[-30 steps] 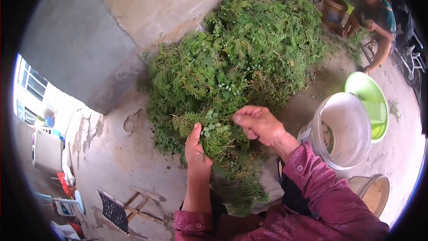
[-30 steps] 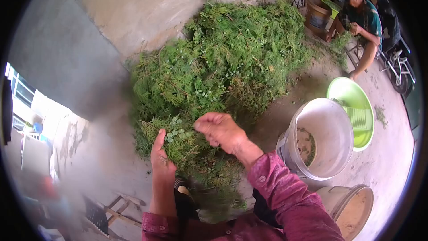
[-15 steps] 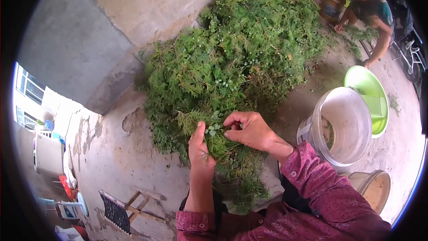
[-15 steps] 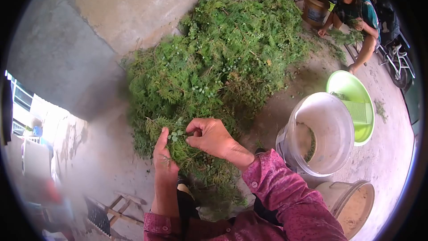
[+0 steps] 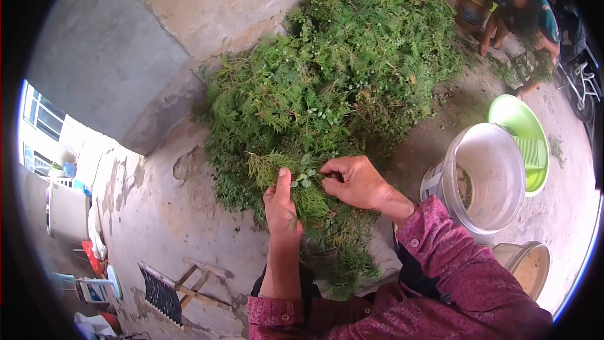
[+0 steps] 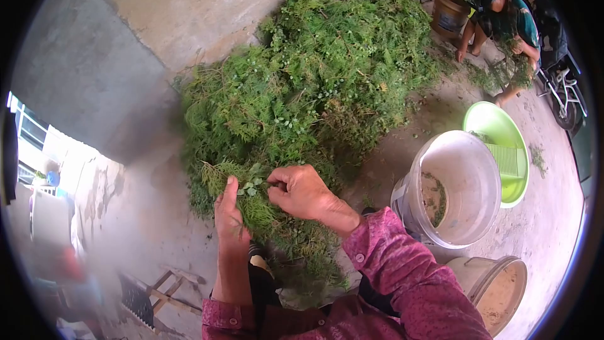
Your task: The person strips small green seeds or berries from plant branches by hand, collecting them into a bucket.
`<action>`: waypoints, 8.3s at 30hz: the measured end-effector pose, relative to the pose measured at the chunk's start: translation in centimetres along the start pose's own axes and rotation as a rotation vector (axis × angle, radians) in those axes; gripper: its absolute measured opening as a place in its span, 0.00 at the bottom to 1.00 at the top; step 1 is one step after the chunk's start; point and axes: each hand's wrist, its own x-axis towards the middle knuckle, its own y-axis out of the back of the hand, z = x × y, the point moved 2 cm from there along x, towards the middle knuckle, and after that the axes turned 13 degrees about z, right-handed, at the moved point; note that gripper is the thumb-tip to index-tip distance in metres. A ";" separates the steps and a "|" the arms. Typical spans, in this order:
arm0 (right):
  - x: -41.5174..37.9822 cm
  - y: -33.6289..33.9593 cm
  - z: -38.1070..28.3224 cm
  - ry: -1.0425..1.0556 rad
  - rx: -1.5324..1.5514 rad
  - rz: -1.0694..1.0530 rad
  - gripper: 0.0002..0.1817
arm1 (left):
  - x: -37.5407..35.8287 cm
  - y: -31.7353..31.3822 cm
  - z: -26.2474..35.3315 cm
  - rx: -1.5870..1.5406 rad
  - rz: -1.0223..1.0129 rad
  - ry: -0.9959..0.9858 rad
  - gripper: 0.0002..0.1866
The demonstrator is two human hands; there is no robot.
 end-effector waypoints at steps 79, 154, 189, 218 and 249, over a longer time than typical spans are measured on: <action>1.3 1.1 -0.8 -0.576 0.719 -0.415 0.09 | -0.3 3.1 -1.7 0.076 -0.290 0.227 0.19; 1.3 0.8 -0.7 -0.763 0.932 -0.362 0.09 | -3.0 2.3 1.3 0.512 -0.138 -0.463 0.16; 1.0 -0.2 -0.3 -0.680 0.757 -0.378 0.11 | -2.1 2.4 0.5 0.552 -0.007 -0.386 0.19; -0.5 -2.3 -0.6 -0.525 0.541 -0.317 0.12 | -1.3 2.9 0.2 0.567 0.123 -0.262 0.33; -1.6 -2.9 -2.0 0.168 0.010 -0.226 0.13 | -0.4 4.3 -2.3 0.565 0.014 -0.059 0.18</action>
